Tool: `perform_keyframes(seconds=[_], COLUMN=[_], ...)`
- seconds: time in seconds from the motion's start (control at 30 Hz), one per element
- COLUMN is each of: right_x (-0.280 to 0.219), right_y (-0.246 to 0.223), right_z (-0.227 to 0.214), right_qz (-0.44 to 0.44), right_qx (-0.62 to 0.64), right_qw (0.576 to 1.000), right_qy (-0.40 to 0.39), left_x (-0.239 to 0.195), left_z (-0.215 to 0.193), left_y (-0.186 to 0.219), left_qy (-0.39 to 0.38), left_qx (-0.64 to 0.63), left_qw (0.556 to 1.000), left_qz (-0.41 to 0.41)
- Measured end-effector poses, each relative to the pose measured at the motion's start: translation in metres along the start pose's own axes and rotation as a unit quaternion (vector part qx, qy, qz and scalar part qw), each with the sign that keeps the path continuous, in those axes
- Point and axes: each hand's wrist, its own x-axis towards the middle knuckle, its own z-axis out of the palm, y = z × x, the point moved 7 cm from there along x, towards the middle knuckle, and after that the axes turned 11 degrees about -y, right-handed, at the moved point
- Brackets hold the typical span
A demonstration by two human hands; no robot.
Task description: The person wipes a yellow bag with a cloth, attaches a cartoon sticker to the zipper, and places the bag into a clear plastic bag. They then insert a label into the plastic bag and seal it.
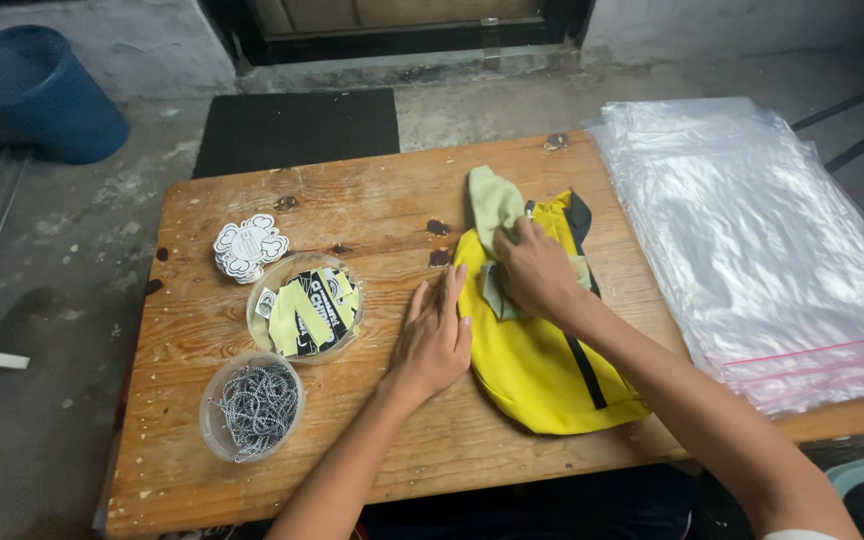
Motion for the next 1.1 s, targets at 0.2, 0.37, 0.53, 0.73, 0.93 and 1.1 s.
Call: perform_keyframes(seconds=[0.2,0.37,0.53,0.73,0.93,1.1], right_x=[-0.022,-0.013,-0.064,-0.157,-0.186,-0.159], right_y=[0.0,-0.003,-0.065,-0.091,-0.05,-0.04], right_z=[-0.047,-0.022,-0.06,-0.083,-0.124,-0.106], right_qz=[0.033,0.03,-0.13,-0.279,-0.229,-0.209], right_qx=[-0.064,-0.002,0.032,0.087,0.289,0.229], right_qw=[0.996,0.995,0.983,0.937,0.834,0.923], right_qy=[-0.048,-0.091,-0.128,-0.193,-0.409,-0.227], left_x=[0.0,0.004,0.008,-0.001,0.002,-0.005], left_z=[0.003,0.008,0.019,-0.002,0.01,0.004], left_y=[-0.001,-0.008,-0.025,-0.001,-0.006,0.015], left_qy=[-0.001,0.019,0.003,0.01,0.025,0.099], left_qx=[0.017,0.003,-0.049,-0.015,0.009,0.016], left_qw=[1.0,1.0,0.999,1.0,0.999,0.987], left_qz=[0.01,0.02,0.002,0.009,0.024,0.126])
